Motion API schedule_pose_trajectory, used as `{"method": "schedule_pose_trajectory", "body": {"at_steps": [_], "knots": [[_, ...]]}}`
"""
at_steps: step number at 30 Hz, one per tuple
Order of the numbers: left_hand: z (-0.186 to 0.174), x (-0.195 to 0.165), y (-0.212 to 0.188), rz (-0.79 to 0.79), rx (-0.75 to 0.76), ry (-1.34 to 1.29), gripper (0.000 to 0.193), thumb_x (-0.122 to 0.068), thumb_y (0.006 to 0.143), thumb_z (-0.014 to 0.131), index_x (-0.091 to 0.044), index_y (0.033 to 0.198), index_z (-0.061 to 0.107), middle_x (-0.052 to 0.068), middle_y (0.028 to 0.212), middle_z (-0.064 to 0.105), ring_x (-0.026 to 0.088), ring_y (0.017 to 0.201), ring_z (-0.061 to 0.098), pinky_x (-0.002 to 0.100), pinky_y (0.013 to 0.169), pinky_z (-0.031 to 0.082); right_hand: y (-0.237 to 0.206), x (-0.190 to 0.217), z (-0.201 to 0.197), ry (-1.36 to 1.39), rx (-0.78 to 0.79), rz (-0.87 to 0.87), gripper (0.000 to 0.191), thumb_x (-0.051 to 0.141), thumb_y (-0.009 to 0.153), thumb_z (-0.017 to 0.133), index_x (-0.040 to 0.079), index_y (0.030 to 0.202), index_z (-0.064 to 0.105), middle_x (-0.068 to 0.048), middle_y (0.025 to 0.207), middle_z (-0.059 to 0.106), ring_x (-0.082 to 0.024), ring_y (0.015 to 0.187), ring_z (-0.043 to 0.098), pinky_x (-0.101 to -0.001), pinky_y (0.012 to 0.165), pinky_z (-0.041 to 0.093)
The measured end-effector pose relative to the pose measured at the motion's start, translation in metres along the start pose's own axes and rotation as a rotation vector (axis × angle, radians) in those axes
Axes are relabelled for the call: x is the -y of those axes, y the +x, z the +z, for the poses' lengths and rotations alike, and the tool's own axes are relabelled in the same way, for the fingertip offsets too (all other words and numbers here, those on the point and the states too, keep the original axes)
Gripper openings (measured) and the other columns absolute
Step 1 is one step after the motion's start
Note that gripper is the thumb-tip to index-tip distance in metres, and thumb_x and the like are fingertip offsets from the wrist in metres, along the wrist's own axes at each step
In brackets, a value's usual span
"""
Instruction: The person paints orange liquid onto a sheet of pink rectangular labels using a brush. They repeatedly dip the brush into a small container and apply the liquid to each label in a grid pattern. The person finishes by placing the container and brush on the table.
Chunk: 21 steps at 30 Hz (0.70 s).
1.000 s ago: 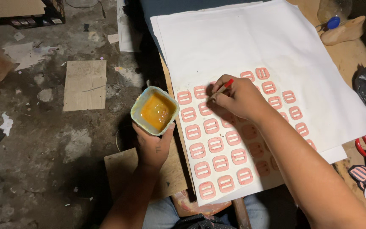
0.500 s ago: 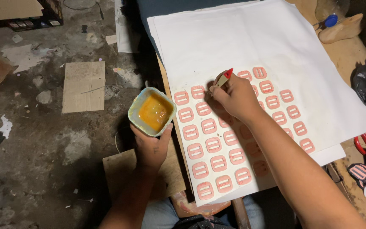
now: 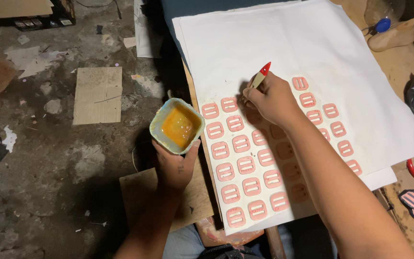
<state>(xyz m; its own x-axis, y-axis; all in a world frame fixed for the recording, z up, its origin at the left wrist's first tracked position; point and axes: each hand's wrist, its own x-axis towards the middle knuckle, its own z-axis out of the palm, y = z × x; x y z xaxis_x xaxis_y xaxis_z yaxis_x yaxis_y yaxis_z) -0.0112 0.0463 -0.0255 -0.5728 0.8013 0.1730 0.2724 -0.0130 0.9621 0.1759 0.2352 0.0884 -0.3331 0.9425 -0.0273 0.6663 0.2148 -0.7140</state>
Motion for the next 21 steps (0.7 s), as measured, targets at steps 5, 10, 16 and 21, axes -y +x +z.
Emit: {"method": "schedule_pose_trajectory", "body": {"at_steps": [5,10,16,21], "knots": [[0.001,-0.001,0.000,0.000,-0.009,-0.010,0.092,-0.024,0.085,0.082,0.007,0.149,0.024,0.023,0.137,0.061,0.032,0.124,0.065,0.042,0.104,0.050,0.017,0.019,0.012,0.093,0.098,-0.060,0.018,0.016,0.090,0.070,0.006,0.104,0.068,-0.007,0.093,0.075,-0.017,0.086,0.072,-0.0311,0.078,0.056],[0.001,-0.003,0.001,-0.014,-0.007,-0.027,0.091,-0.025,0.085,0.082,0.007,0.149,0.024,0.023,0.137,0.061,0.031,0.124,0.065,0.042,0.104,0.050,0.018,0.037,0.011,0.129,0.284,-0.008,0.008,0.009,0.085,0.068,0.008,0.092,0.071,-0.005,0.085,0.075,-0.015,0.079,0.071,-0.0300,0.076,0.055],[-0.003,-0.005,0.000,-0.028,0.026,0.032,0.090,-0.025,0.087,0.081,0.006,0.149,0.024,0.023,0.137,0.060,0.031,0.124,0.065,0.041,0.104,0.050,0.005,0.046,-0.003,-0.171,0.281,-0.066,0.008,0.011,0.085,0.068,0.007,0.093,0.070,-0.007,0.080,0.073,-0.020,0.073,0.068,-0.0324,0.071,0.053],[-0.001,-0.003,0.000,0.029,0.010,-0.016,0.090,-0.026,0.087,0.081,0.006,0.148,0.024,0.022,0.136,0.061,0.031,0.124,0.066,0.041,0.104,0.051,0.001,0.048,-0.004,-0.219,0.189,-0.105,0.014,0.013,0.087,0.067,0.008,0.100,0.068,-0.009,0.081,0.072,-0.021,0.072,0.069,-0.0346,0.070,0.054]]}}
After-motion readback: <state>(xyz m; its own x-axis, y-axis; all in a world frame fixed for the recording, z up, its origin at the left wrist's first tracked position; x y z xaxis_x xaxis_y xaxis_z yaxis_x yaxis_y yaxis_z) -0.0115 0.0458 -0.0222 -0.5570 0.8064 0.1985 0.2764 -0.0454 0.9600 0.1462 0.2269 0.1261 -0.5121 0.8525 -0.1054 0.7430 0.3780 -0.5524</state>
